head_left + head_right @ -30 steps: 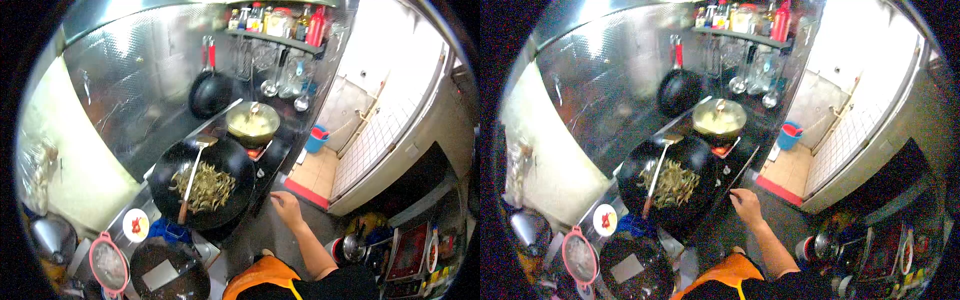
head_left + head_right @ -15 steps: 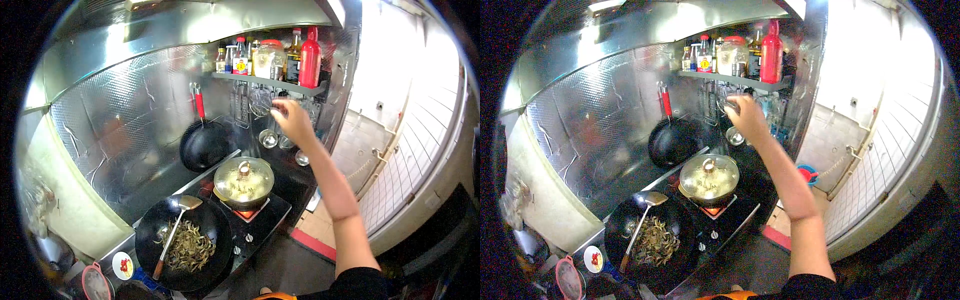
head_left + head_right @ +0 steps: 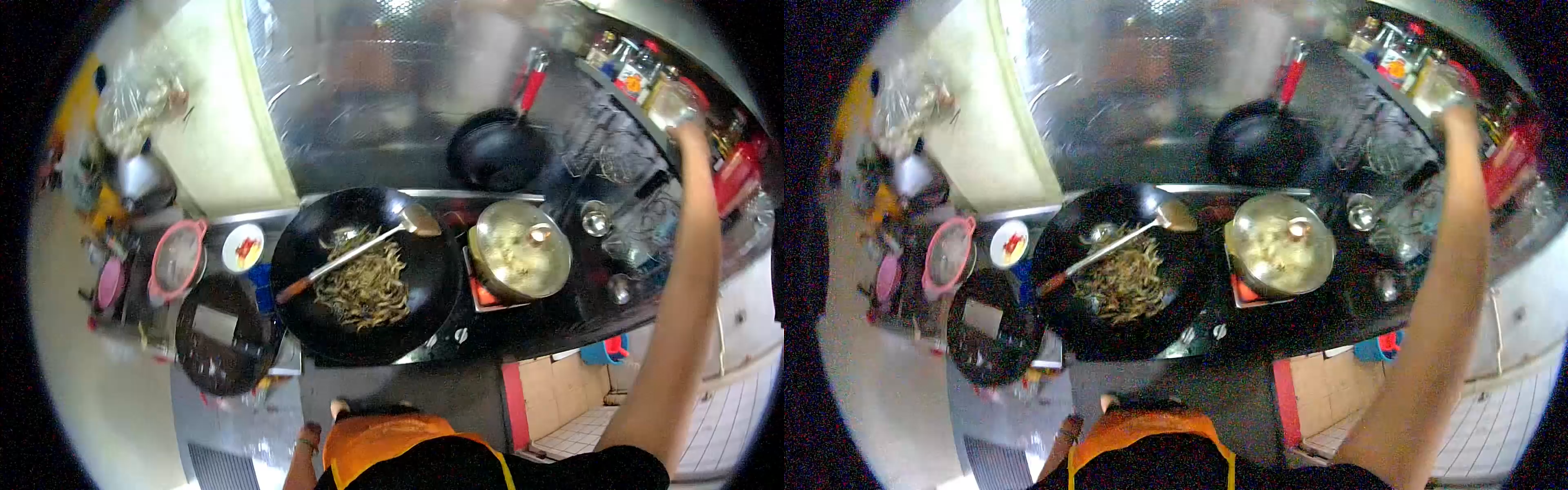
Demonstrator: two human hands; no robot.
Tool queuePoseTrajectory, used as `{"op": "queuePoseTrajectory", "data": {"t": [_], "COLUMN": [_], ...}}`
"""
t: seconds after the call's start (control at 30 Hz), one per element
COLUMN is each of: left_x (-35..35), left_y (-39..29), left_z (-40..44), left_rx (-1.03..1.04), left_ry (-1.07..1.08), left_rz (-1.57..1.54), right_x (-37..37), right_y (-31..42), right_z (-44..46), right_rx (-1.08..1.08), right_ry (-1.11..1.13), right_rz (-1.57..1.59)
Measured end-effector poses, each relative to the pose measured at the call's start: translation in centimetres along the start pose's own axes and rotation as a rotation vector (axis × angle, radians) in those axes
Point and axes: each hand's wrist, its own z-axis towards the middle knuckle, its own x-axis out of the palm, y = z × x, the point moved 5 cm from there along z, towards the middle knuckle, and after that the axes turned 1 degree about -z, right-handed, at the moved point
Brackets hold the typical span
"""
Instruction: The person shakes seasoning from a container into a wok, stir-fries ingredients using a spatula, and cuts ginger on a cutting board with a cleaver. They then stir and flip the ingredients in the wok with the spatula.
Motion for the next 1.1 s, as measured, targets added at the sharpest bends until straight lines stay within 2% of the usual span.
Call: {"op": "queuePoseTrajectory", "data": {"t": [0.1,0.2,0.23,0.3,0.37,0.43,0.47,0.5,0.53,0.57,0.6,0.67,0.77,0.8,0.93,1.1], "left_x": [1.2,-4.1,-6.6,-11.7,-17.8,-22.3,-25.0,-27.1,-28.2,-29.6,-30.3,-31.1,-29.9,-29.5,-29.0,-29.2], "left_y": [-0.5,-3.6,-5.2,-8.0,-13.1,-18.5,-22.6,-26.7,-29.9,-33.7,-36.1,-39.2,-38.4,-37.5,-34.4,-31.9], "left_z": [-2.2,-9.2,-11.2,-15.3,-19.0,-20.6,-22.1,-23.4,-24.2,-25.9,-27.1,-28.6,-27.5,-26.9,-26.3,-25.8], "left_rx": [0.258,0.041,0.061,0.108,0.348,0.476,0.629,0.774,0.944,1.046,1.088,1.254,1.259,1.229,1.153,1.162], "left_ry": [0.020,-0.200,-0.283,-0.442,-0.549,-0.523,-0.553,-0.584,-0.605,-0.577,-0.628,-0.622,-0.560,-0.565,-0.566,-0.564], "left_rz": [0.477,-0.003,-0.066,-0.186,-0.283,-0.273,-0.279,-0.289,-0.302,-0.451,-0.305,-0.337,-0.402,-0.417,-0.504,-0.495], "right_x": [0.6,-2.6,-5.1,-7.1,-11.0,-15.2,-16.4,-14.0,-13.9,-12.5,-12.3,-11.8,-12.6,-12.3,-13.5,-13.6], "right_y": [-0.3,-1.4,-1.2,-2.3,2.1,8.0,10.6,12.4,14.6,16.5,18.5,21.1,22.9,23.2,24.0,25.4], "right_z": [0.6,0.9,0.0,1.1,-10.2,-25.0,-31.7,-37.0,-41.9,-46.7,-50.5,-56.1,-60.6,-61.7,-63.7,-67.0], "right_rx": [-0.035,-0.071,-0.112,-0.242,-0.527,-0.797,-0.786,-0.628,-0.829,-0.828,-0.831,-0.760,-0.782,-0.763,-0.865,-0.683], "right_ry": [-0.076,-0.249,-0.350,-0.402,-0.397,-0.373,-0.342,0.165,0.149,0.300,0.359,0.528,0.491,0.662,0.446,0.736], "right_rz": [-0.076,-0.047,0.049,0.165,0.474,0.687,0.649,1.022,1.011,1.133,1.218,1.301,1.408,1.409,1.486,1.772]}}
